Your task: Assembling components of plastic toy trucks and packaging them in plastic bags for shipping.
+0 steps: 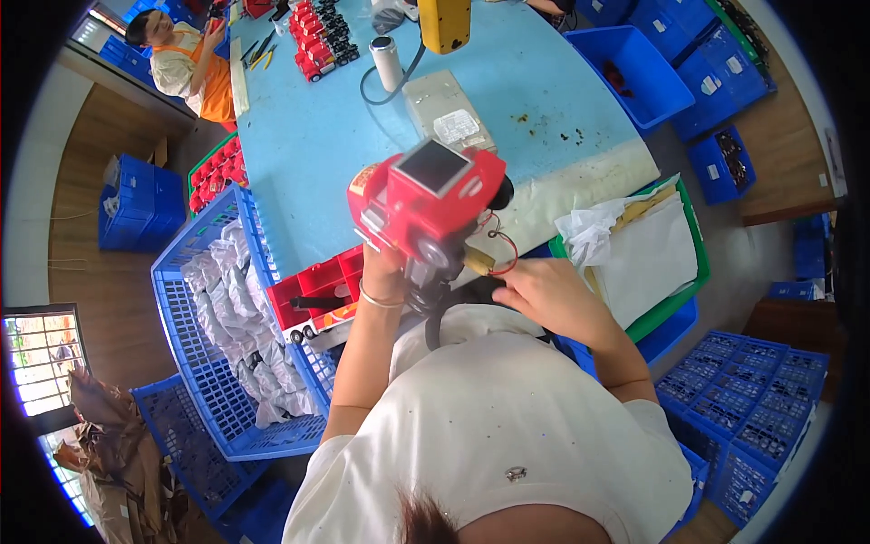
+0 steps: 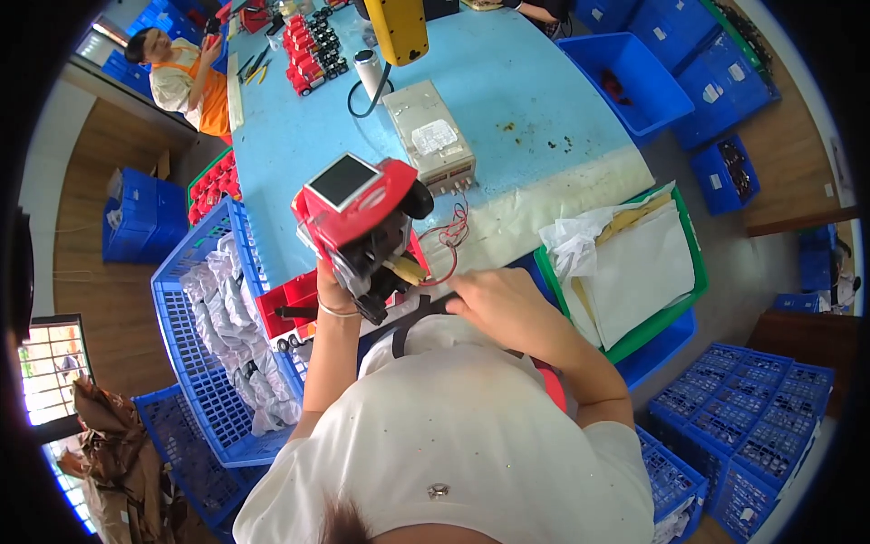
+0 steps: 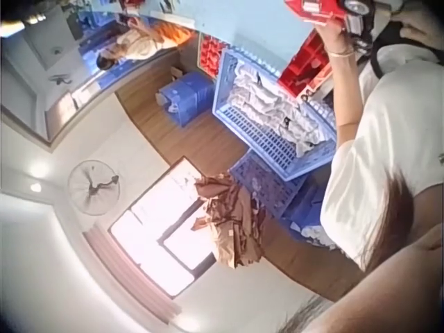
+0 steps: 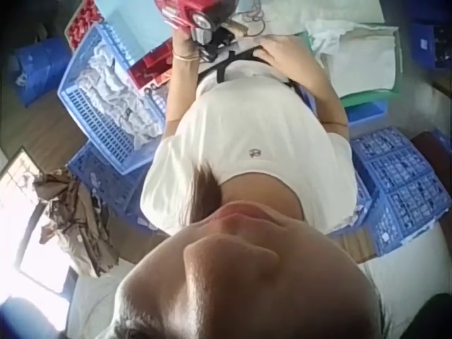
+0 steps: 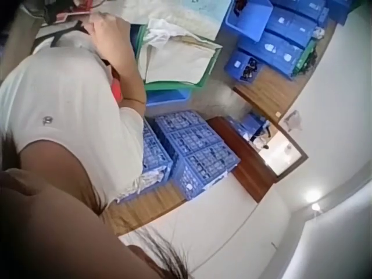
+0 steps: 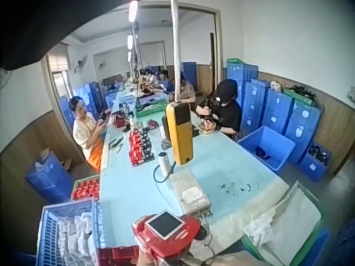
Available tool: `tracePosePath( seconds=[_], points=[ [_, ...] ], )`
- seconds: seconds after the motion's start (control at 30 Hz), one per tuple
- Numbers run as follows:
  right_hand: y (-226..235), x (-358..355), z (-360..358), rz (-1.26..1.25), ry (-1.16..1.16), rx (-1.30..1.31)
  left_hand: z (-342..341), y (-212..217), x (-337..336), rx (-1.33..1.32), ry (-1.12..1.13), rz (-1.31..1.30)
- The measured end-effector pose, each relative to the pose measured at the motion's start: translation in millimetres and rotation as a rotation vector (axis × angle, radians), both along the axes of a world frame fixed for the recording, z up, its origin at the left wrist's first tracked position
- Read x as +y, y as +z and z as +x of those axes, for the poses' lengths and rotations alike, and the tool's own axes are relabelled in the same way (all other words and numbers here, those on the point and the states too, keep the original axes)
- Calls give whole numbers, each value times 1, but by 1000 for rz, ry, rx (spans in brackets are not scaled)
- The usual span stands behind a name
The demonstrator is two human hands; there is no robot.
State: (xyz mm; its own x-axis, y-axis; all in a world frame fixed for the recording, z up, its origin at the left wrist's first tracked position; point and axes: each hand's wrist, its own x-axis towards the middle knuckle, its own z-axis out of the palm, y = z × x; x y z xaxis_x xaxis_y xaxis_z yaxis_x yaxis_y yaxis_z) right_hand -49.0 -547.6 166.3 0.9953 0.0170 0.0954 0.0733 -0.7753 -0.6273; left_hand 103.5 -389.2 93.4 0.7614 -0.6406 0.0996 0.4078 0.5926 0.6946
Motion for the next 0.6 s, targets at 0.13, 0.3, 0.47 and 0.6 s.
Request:
tracePosePath(
  seconds=[0.13,0.3,0.47,0.6],
  points=[
    [26,-3,-7,-53,245,-113,-2,2,1,-95,1,100],
    [33,8,21,-355,522,-469,-3,-10,-15,-3,3,176],
    [26,17,19,-421,657,-616,-16,12,-17,-33,60,99],
    [36,13,17,-261,436,-787,-10,6,-9,-47,89,45]
  ],
)
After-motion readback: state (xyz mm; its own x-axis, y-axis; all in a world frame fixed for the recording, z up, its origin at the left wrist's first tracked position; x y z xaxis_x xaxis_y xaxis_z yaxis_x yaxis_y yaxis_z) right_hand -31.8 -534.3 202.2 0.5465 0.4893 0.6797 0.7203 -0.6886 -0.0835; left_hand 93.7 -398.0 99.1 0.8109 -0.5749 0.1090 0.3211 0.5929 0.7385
